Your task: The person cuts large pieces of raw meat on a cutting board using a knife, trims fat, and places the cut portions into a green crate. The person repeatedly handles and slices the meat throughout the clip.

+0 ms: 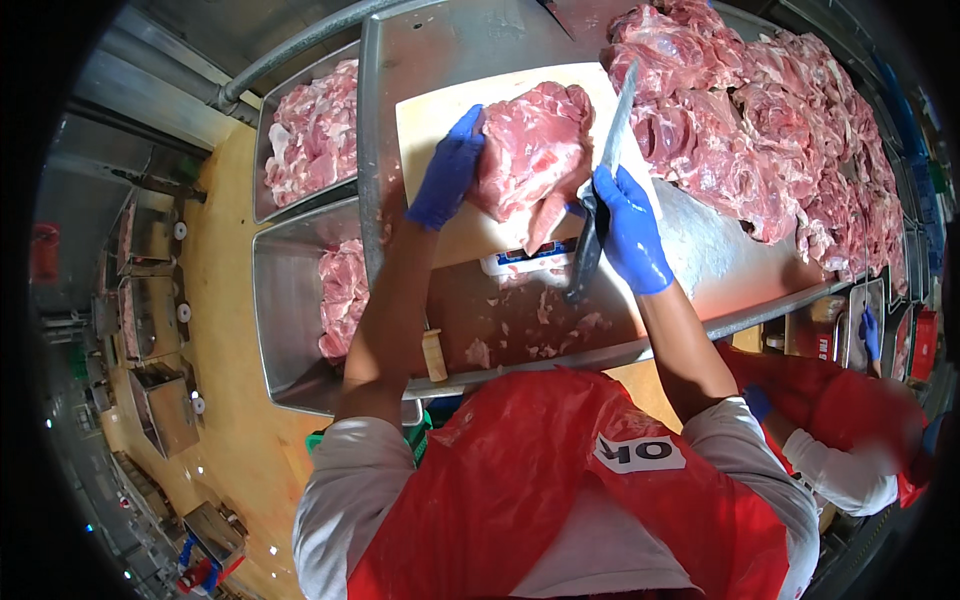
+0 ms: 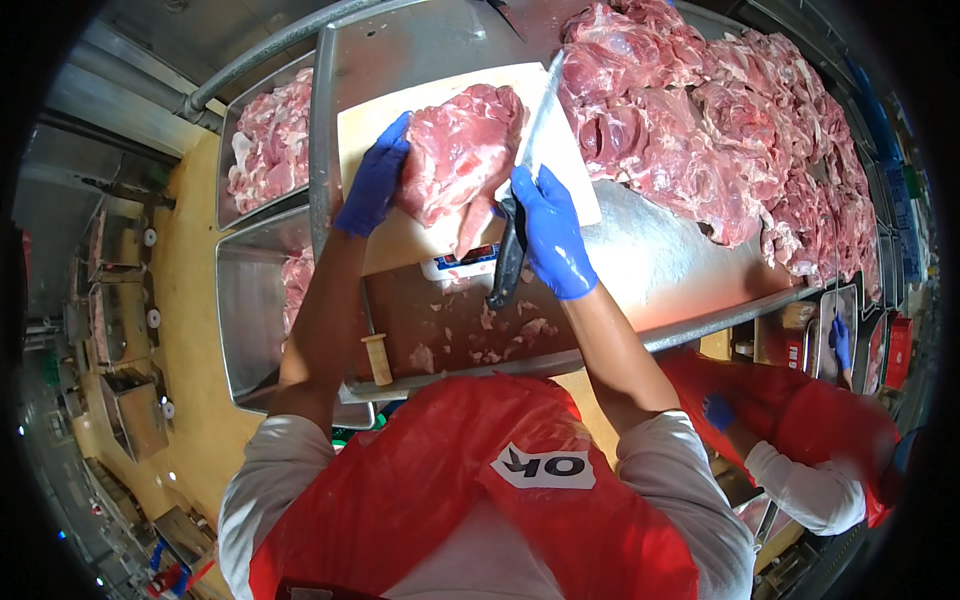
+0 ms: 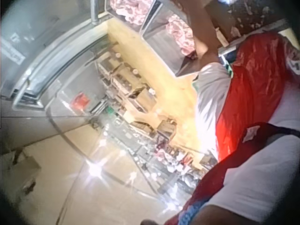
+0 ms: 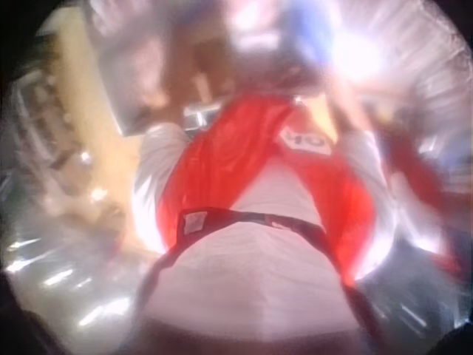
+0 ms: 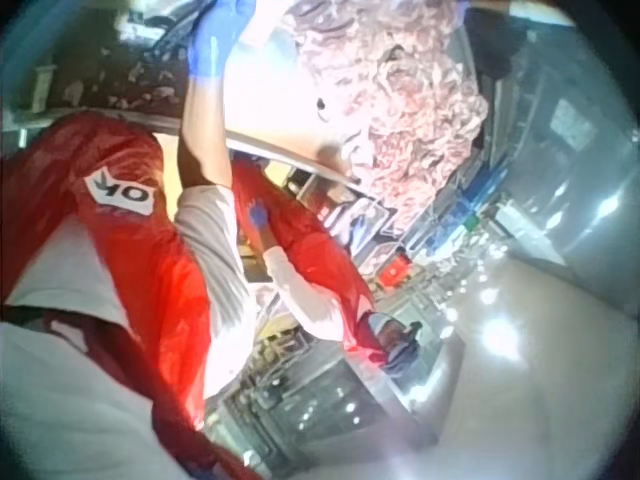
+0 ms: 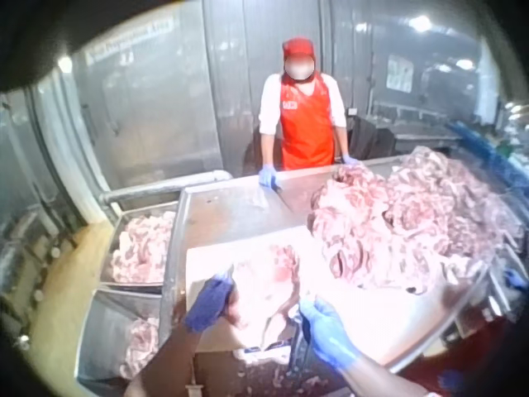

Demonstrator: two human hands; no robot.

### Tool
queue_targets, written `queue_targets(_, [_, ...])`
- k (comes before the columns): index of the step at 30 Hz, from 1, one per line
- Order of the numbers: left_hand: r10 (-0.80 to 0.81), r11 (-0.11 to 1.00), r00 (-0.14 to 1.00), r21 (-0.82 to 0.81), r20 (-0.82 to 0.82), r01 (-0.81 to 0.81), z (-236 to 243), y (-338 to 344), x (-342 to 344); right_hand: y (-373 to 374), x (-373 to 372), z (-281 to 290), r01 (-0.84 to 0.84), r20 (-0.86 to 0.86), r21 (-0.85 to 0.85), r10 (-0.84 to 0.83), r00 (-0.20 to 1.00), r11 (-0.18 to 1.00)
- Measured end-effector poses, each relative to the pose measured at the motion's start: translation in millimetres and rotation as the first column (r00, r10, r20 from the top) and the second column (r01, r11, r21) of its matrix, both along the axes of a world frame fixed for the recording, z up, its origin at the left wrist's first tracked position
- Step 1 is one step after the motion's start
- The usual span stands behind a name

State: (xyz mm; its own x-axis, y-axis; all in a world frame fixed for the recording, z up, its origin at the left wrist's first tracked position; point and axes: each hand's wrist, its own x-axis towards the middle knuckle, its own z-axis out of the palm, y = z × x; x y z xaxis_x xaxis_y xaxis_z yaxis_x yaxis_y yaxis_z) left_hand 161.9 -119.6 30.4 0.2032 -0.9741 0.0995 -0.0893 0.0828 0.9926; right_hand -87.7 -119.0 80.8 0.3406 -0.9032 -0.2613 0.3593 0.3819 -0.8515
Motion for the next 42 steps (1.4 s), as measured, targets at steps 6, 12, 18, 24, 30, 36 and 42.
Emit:
queue_targets(6, [0.045, 0.999, 0.95, -0.024, 0.31, -0.039, -22, -10, 10, -13, -3, 2, -0.092, -0.094, -0.061, 0.086, 0.992, 0.994])
queue_targets(12, [-0.045, 0.912, 0.988, 0.398, -0.145, 0.1, -4, -10, 18, -16, -25, 19, -0.338, -0.767, -0.256, 0.022, 0.641, 0.906])
queue_targets(18, [0.215, 0.968, 0.912, -0.201, 0.349, -0.151, -11, -4, -9, -111, 78, 68, -0.837, -0.98, -0.056, 0.129, 0.149, 0.544])
queue_targets(24, [0.476, 0.869, 0.833, -0.295, 0.283, -0.397, 22, 11, -41, -89, 53, 63, -0.965, -0.98, 0.197, 0.047, -0.191, 0.172])
queue_targets(30, [0.423, 0.886, 0.81, -0.371, 0.405, -0.277, 36, 18, -52, -71, 21, 26, -0.987, -0.988, -0.125, -0.079, 0.133, -0.096])
queue_targets(36, [0.527, 0.814, 0.799, -0.444, 0.29, -0.375, 21, 25, -40, -61, 66, 42, -0.94, -0.977, 0.208, 0.103, -0.187, 0.27])
queue_targets(42, [0.456, 0.826, 0.803, -0.518, 0.384, -0.222, 23, 36, -52, -35, 19, -14, -0.996, -0.998, -0.048, 0.039, 0.051, 0.08])
